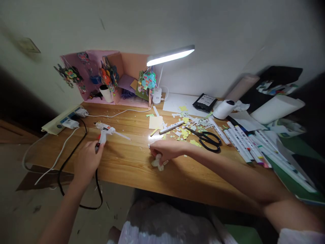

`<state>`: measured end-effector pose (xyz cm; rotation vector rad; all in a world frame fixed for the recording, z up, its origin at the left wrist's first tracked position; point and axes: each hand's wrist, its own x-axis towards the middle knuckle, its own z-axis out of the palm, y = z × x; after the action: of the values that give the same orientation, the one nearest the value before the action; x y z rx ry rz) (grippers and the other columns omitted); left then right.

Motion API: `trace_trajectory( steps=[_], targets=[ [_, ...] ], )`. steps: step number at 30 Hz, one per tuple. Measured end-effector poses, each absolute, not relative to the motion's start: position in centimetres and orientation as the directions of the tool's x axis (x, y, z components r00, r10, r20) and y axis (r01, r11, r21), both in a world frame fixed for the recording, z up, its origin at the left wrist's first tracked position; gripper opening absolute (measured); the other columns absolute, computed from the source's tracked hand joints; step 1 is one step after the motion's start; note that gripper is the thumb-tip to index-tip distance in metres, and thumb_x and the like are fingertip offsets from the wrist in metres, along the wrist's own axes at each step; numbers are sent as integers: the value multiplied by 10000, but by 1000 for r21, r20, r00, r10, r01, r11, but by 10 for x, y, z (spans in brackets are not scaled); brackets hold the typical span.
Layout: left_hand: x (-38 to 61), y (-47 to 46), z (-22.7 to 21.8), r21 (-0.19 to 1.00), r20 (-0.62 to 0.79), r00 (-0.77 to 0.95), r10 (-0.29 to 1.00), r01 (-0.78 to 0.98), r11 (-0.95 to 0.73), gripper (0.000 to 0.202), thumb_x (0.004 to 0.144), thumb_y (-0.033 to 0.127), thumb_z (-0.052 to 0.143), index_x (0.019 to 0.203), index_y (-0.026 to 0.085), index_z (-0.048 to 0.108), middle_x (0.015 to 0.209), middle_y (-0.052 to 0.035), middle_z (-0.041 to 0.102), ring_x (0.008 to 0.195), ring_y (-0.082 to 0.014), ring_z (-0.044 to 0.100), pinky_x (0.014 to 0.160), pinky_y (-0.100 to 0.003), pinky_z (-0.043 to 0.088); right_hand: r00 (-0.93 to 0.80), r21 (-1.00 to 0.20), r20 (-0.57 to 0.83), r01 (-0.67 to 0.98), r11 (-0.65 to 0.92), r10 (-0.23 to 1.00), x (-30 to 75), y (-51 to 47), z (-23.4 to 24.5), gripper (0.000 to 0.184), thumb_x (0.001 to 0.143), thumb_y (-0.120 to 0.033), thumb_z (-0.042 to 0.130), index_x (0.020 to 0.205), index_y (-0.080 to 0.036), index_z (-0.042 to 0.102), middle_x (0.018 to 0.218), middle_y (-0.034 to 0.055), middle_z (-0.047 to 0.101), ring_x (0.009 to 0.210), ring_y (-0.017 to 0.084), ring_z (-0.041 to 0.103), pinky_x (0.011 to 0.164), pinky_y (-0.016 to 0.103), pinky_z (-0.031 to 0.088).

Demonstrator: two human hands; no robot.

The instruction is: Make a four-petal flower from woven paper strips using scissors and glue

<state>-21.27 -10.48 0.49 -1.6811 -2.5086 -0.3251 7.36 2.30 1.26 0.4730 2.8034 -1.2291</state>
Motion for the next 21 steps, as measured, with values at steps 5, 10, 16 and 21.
trace_trajectory(
  steps=[5,10,16,21],
  targets=[
    [-220,-88,7,32,104,-360,927,933,359,417,899,397,325,1034,130,616,1058,-155,634,956,-312,593,774,-368,443,-930,-890,-114,251,381,348,95,34,20,291,671,-222,726,822,-205,478,698,-55,544,591,91,516,530,221,413],
    [-200,-93,15,39,147,-391,909,920,390,415,894,421,334,1035,136,601,1036,-155,618,948,-331,584,769,-418,461,-785,-979,-40,155,134,618,144,40,33,296,717,-331,690,878,-204,477,789,-14,589,649,103,596,565,241,481],
    [-73,-61,49,646,217,-68,974,758,-91,424,877,493,386,1033,167,607,1026,-104,621,952,-245,582,800,-361,462,-581,-991,-99,-16,-134,808,171,28,36,308,578,-219,816,765,-179,575,725,-20,647,630,101,613,606,244,494],
    [0,0,42,944,-132,361,923,329,7,363,667,504,680,608,149,634,561,-22,594,550,-142,537,511,-234,383,-463,-986,-41,-124,-110,886,177,23,20,276,619,-293,807,748,-171,596,673,-36,618,621,93,586,599,214,461]
  ],
)
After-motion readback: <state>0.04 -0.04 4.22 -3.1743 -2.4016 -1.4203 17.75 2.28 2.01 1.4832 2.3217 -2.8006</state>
